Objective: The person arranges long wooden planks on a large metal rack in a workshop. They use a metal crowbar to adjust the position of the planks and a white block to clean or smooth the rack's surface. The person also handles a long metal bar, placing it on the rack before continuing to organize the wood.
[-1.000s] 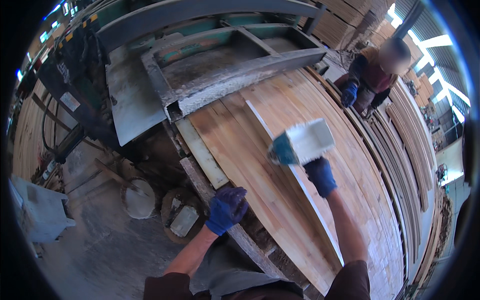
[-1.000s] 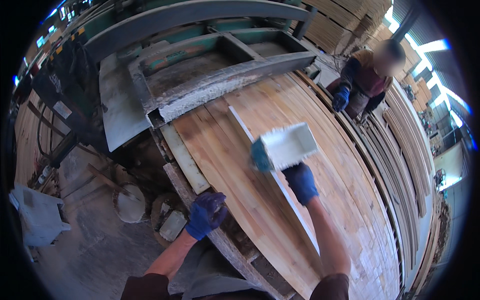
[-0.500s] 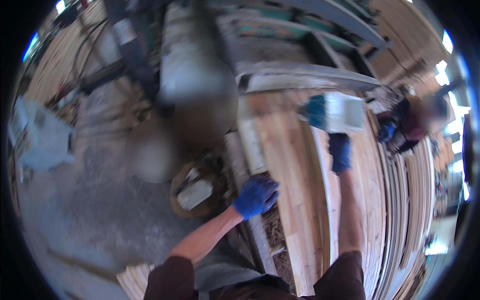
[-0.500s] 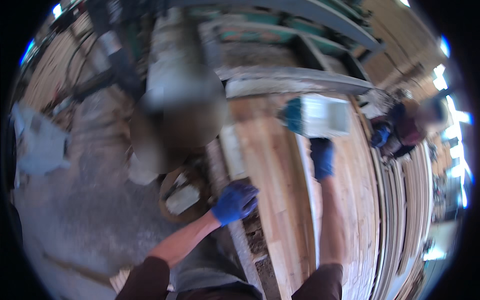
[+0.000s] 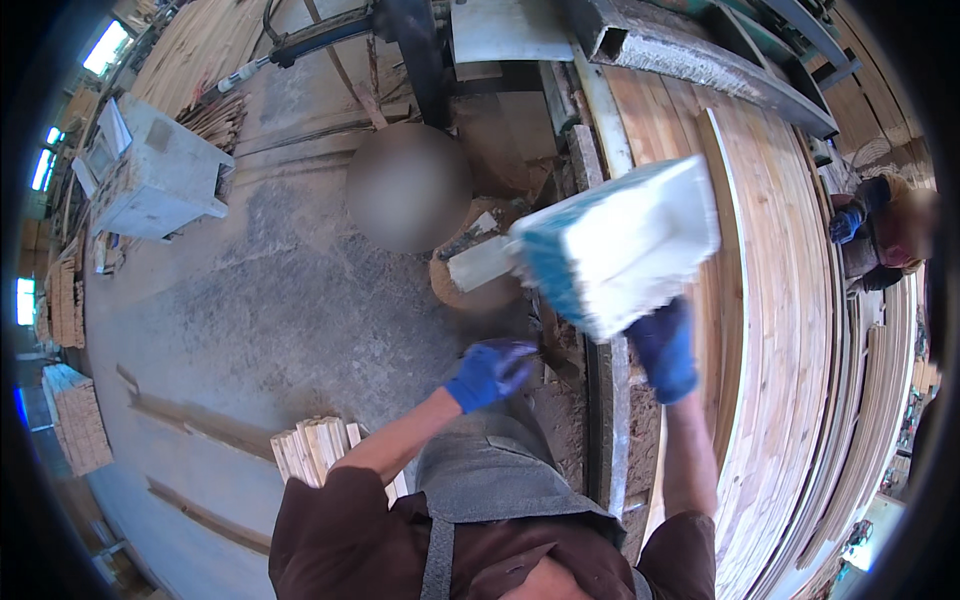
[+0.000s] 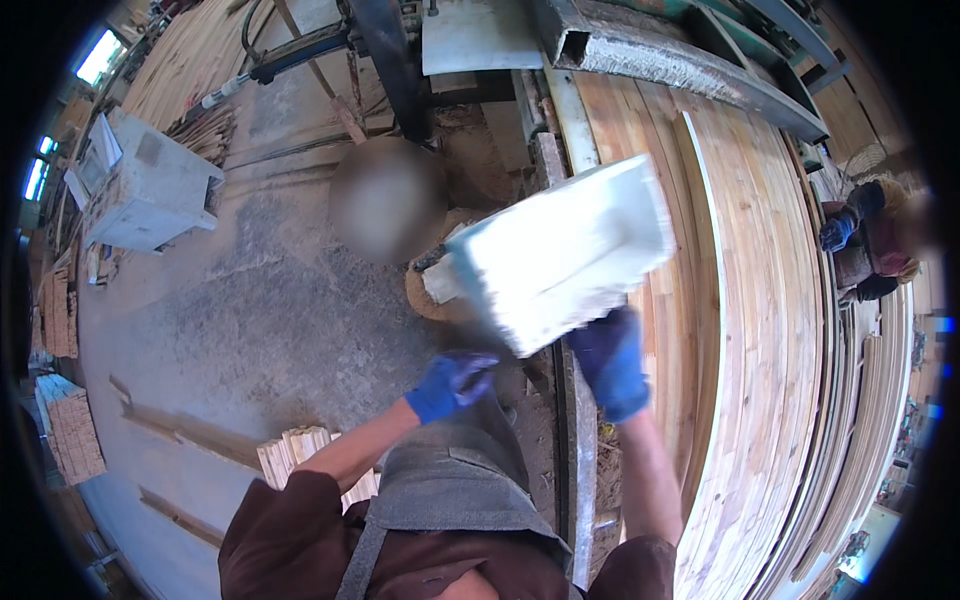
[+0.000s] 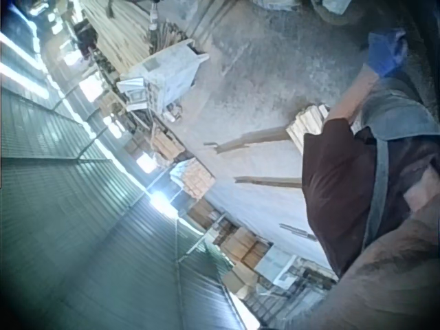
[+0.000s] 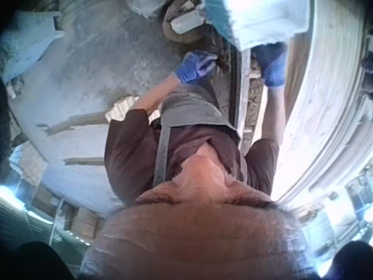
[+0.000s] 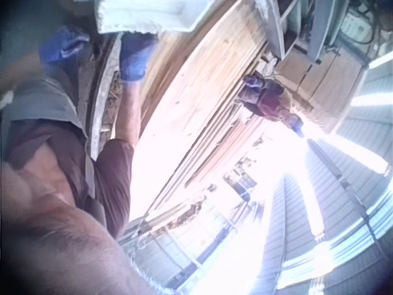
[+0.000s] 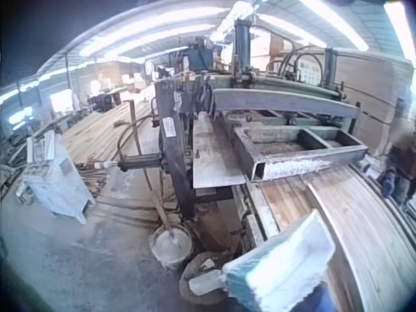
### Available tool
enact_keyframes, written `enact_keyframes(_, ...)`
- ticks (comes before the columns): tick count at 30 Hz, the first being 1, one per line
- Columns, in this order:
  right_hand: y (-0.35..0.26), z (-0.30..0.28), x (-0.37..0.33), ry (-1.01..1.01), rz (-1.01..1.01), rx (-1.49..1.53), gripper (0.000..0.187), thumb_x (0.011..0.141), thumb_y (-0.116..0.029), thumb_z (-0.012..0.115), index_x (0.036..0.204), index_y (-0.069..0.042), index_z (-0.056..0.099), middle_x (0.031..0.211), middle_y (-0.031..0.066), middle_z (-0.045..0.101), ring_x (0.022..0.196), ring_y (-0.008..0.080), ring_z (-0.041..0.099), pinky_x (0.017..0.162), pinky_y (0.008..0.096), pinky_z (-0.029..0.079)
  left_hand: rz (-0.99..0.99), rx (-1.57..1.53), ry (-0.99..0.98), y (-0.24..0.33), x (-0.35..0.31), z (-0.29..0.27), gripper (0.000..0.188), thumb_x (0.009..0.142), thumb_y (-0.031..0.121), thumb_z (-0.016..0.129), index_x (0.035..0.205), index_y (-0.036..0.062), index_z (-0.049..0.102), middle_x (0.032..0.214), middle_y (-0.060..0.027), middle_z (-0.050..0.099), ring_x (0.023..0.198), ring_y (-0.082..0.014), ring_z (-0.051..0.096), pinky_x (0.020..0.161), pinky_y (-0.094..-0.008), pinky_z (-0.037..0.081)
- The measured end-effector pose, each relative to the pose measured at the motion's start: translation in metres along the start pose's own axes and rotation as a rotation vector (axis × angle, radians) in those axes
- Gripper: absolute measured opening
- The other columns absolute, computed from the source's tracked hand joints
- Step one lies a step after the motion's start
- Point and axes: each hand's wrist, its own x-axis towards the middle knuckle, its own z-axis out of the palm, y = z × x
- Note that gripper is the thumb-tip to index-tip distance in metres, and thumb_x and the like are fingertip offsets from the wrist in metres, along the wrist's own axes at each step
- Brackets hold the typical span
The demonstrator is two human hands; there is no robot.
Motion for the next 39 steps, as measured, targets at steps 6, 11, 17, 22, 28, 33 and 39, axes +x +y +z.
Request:
enact_keyframes(6,0.173,0.083,0.027,-0.101,-0.076,-0.647,0.034,0.088,-0.017,0.073,0.119,-0.004,0.067,0.109,0.0155,0.074,0.100,0.0288,0.072,0.084,0.0375,0.055,-0.677,0.215,0.172,-0.185,-0.226,-0.037,0.029,0.094,0.024,0.067,0.113,0.0028,0.069,0.101,-0.0167,0.072,0.086,-0.0331,0.072,0.075,-0.0387,0.058)
enact_keyframes(11,0.347,0.099,0.068,-0.049,0.300,-0.785,0.032,0.091,-0.023,0.072,0.116,-0.004,0.071,0.107,0.0105,0.076,0.098,0.0197,0.070,0.083,0.0383,0.051,-1.519,-0.535,0.339,-0.194,-0.374,-0.137,0.026,0.096,0.027,0.062,0.104,0.0024,0.068,0.088,-0.0065,0.071,0.071,-0.0201,0.068,0.063,-0.0320,0.054)
enact_keyframes(17,0.398,0.132,0.097,-0.016,0.261,-1.001,0.032,0.093,-0.036,0.065,0.108,-0.009,0.074,0.104,0.0160,0.073,0.097,0.0372,0.069,0.079,0.0465,0.053,-2.181,-0.550,0.269,-0.140,-0.488,-0.186,0.030,0.099,0.034,0.058,0.121,0.0129,0.063,0.103,-0.0100,0.074,0.078,-0.0239,0.071,0.071,-0.0409,0.052)
enact_keyframes(22,0.424,0.136,0.101,-0.110,0.285,-1.200,0.031,0.094,-0.038,0.060,0.104,-0.011,0.074,0.099,0.0176,0.073,0.091,0.0377,0.070,0.076,0.0481,0.055,-2.116,-0.650,0.242,-0.154,-0.466,-0.198,0.032,0.099,0.036,0.059,0.121,0.0123,0.063,0.106,-0.0104,0.074,0.082,-0.0248,0.072,0.074,-0.0412,0.052)
enact_keyframes(28,0.412,0.132,0.087,-0.329,0.172,-1.376,0.027,0.094,-0.015,0.048,0.093,-0.006,0.073,0.091,0.0238,0.071,0.080,0.0360,0.069,0.070,0.0476,0.054,-1.934,-0.693,0.186,-0.212,-0.404,-0.187,0.030,0.096,0.038,0.064,0.113,0.0135,0.067,0.096,-0.0118,0.074,0.071,-0.0237,0.071,0.061,-0.0336,0.055)
enact_keyframes(33,0.403,0.146,0.110,-0.007,0.103,-0.979,0.024,0.095,-0.022,0.053,0.101,-0.003,0.065,0.094,0.0216,0.071,0.081,0.0418,0.069,0.068,0.0517,0.054,-1.538,-0.628,0.072,-0.258,-0.325,-0.212,0.036,0.097,0.040,0.065,0.118,0.0110,0.065,0.095,-0.0157,0.075,0.071,-0.0281,0.073,0.059,-0.0360,0.059)
enact_keyframes(39,0.428,0.154,0.105,0.013,0.080,-0.912,0.021,0.094,-0.021,0.054,0.104,-0.006,0.064,0.091,0.0202,0.072,0.079,0.0389,0.071,0.067,0.0504,0.056,-1.760,-0.442,-0.033,-0.267,-0.308,-0.230,0.035,0.096,0.037,0.063,0.118,0.0110,0.066,0.098,-0.0158,0.074,0.074,-0.0303,0.073,0.061,-0.0380,0.058)
